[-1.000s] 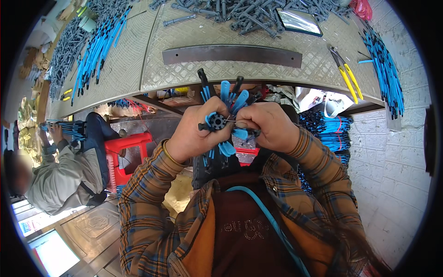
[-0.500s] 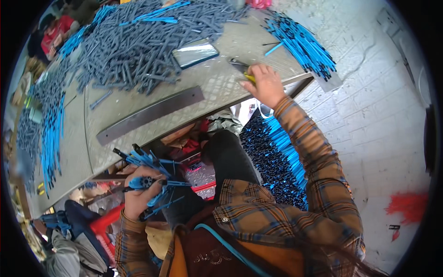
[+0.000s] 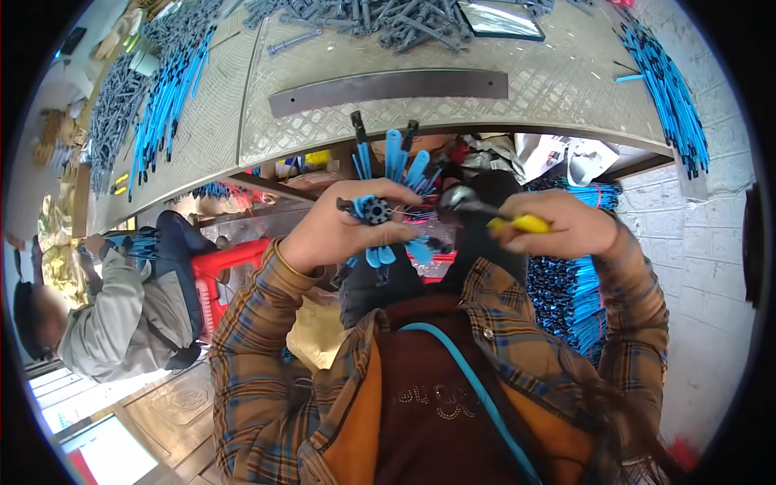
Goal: The person bundles small blue plastic parts and secures or trims them with pliers or wire cutters.
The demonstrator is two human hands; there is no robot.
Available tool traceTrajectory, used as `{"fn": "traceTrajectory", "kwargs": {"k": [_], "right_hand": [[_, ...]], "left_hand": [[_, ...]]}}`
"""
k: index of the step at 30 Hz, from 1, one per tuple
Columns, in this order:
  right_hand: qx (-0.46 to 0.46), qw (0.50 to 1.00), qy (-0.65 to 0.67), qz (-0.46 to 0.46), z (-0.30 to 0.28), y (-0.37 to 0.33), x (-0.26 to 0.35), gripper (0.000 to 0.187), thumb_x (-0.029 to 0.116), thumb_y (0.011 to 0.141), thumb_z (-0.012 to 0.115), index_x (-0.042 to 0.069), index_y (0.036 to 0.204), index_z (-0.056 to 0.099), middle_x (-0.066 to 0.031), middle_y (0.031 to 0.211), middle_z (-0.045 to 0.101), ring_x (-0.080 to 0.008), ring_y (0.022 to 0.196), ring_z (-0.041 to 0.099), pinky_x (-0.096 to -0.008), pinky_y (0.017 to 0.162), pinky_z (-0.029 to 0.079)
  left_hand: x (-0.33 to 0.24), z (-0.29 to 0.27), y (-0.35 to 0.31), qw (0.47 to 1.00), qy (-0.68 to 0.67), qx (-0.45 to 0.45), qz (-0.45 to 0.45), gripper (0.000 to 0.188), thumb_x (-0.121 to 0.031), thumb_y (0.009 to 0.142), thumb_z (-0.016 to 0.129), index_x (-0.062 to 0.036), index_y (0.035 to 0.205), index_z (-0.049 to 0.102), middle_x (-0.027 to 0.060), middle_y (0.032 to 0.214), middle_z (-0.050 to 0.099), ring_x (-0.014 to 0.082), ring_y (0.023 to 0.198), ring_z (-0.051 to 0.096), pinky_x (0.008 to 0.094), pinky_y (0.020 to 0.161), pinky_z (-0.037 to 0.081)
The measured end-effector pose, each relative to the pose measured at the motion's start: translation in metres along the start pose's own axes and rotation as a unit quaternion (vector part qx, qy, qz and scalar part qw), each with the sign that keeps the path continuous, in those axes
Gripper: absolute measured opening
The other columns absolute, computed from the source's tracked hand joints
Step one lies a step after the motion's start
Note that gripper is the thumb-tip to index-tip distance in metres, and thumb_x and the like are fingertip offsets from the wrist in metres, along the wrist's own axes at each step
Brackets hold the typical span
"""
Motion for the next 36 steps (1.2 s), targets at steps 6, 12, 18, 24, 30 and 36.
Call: {"fn": "traceTrajectory", "kwargs": {"k": [6, 12, 18, 24, 30, 36], "right_hand": [[0.109, 0.983, 0.130, 0.073, 0.030, 0.039, -0.014, 0.028, 0.017, 0.083, 0.060, 0.001, 0.106, 0.057, -0.0091, 0.097, 0.061, -0.0191, 0.091, 0.057, -0.0299, 0.082, 0.043], [0.096, 0.994, 0.032, -0.028, 0.022, 0.048, -0.004, 0.031, 0.023, 0.082, 0.060, 0.002, 0.104, 0.057, -0.0100, 0.089, 0.059, -0.0206, 0.080, 0.057, -0.0313, 0.073, 0.045], [0.119, 0.992, 0.023, -0.029, 0.017, 0.049, 0.001, 0.029, 0.015, 0.082, 0.061, 0.000, 0.106, 0.057, -0.0131, 0.105, 0.057, -0.0249, 0.098, 0.055, -0.0324, 0.085, 0.043], [0.091, 0.995, -0.031, -0.041, 0.018, 0.048, 0.002, 0.021, 0.018, 0.082, 0.061, 0.000, 0.092, 0.056, -0.0121, 0.097, 0.058, -0.0255, 0.089, 0.058, -0.0329, 0.080, 0.045], [0.159, 0.971, 0.166, 0.071, 0.046, 0.041, -0.020, 0.031, 0.025, 0.080, 0.064, -0.001, 0.094, 0.052, -0.0108, 0.088, 0.058, -0.0209, 0.080, 0.058, -0.0327, 0.071, 0.048], [0.260, 0.764, 0.579, 0.115, 0.119, 0.024, -0.064, 0.041, 0.028, 0.079, 0.064, -0.001, 0.105, 0.049, -0.0108, 0.083, 0.059, -0.0174, 0.071, 0.060, -0.0301, 0.061, 0.050]], "left_hand": [[0.006, 0.002, -0.006, 0.999, 0.017, 0.040, 0.020, 0.037, -0.013, 0.070, 0.073, -0.0022, 0.103, 0.059, 0.0069, 0.082, 0.062, 0.0114, 0.073, 0.058, 0.0250, 0.068, 0.046], [0.007, 0.003, -0.003, 0.998, -0.016, 0.063, 0.008, 0.040, -0.018, 0.068, 0.075, -0.0034, 0.103, 0.061, 0.0042, 0.077, 0.063, 0.0143, 0.072, 0.060, 0.0271, 0.069, 0.043], [0.006, 0.008, 0.001, 0.996, -0.010, 0.079, 0.052, 0.040, -0.018, 0.069, 0.074, -0.0015, 0.103, 0.060, 0.0089, 0.088, 0.064, 0.0185, 0.078, 0.061, 0.0300, 0.074, 0.046], [0.002, 0.007, 0.000, 0.994, -0.001, 0.075, 0.078, 0.040, -0.019, 0.069, 0.074, -0.0016, 0.103, 0.060, 0.0100, 0.091, 0.064, 0.0215, 0.081, 0.061, 0.0314, 0.075, 0.046], [0.004, 0.002, -0.002, 0.998, -0.004, 0.068, -0.003, 0.042, -0.015, 0.065, 0.076, -0.0046, 0.103, 0.061, 0.0092, 0.087, 0.063, 0.0199, 0.080, 0.060, 0.0294, 0.071, 0.047], [0.001, 0.008, 0.000, 0.996, 0.018, 0.077, 0.035, 0.042, -0.015, 0.063, 0.077, -0.0038, 0.100, 0.060, 0.0079, 0.083, 0.062, 0.0163, 0.078, 0.059, 0.0283, 0.070, 0.046]]}}
Point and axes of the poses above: each hand's wrist, its own y-axis towards the middle knuckle, its own z-axis out of the palm, x = y × z, the point moved 8 cm from there along y, towards the middle knuckle
